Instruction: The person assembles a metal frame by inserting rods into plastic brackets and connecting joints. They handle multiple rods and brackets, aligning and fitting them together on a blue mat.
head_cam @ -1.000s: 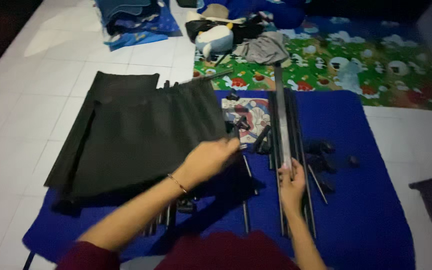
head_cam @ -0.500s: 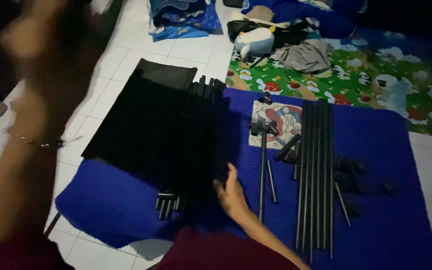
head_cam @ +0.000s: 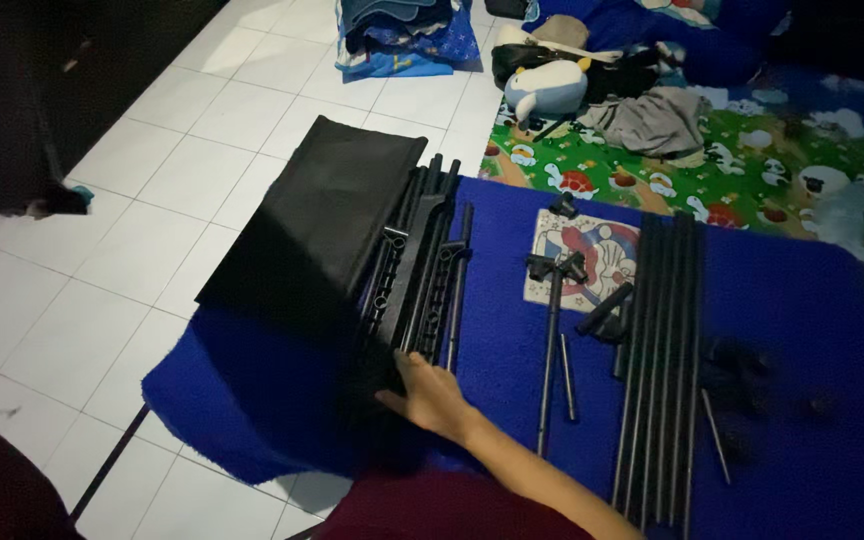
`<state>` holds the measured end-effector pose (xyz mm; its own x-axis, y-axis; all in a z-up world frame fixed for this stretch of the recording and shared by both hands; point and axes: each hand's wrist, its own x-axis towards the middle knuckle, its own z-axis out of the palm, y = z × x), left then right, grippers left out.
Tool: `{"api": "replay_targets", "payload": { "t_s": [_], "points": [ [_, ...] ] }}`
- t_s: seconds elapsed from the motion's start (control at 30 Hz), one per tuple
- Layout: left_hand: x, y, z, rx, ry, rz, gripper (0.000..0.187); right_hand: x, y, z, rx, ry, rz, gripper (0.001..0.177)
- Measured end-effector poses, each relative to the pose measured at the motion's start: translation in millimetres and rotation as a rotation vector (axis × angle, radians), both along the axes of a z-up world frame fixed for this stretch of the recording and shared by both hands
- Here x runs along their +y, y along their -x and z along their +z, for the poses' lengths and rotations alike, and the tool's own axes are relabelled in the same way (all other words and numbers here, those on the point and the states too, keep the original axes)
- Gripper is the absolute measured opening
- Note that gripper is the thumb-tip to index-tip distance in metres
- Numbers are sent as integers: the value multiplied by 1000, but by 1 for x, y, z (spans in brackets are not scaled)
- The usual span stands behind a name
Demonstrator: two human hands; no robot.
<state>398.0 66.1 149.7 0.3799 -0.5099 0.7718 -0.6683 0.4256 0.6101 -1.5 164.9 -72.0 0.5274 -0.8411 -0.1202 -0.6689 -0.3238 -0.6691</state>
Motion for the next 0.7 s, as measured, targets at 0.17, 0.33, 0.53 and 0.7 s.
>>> {"api": "replay_targets", "payload": {
  "t_s": [0.17,0.33,0.53,0.7],
  "points": [
    [-1,-3,-17,306,102,-164,38,-19,22,48,-90,147,-209,76],
    [-10,30,-28,511,208,-397,44,-41,79,110,-194,838,-455,102],
    [-36,69,-40,662,279,-621,51,-54,150,139,-246,891,-513,101],
    [-27,78,-73,762,323,-727,58,-37,192,134,-446,785,-471,60]
  ]
}}
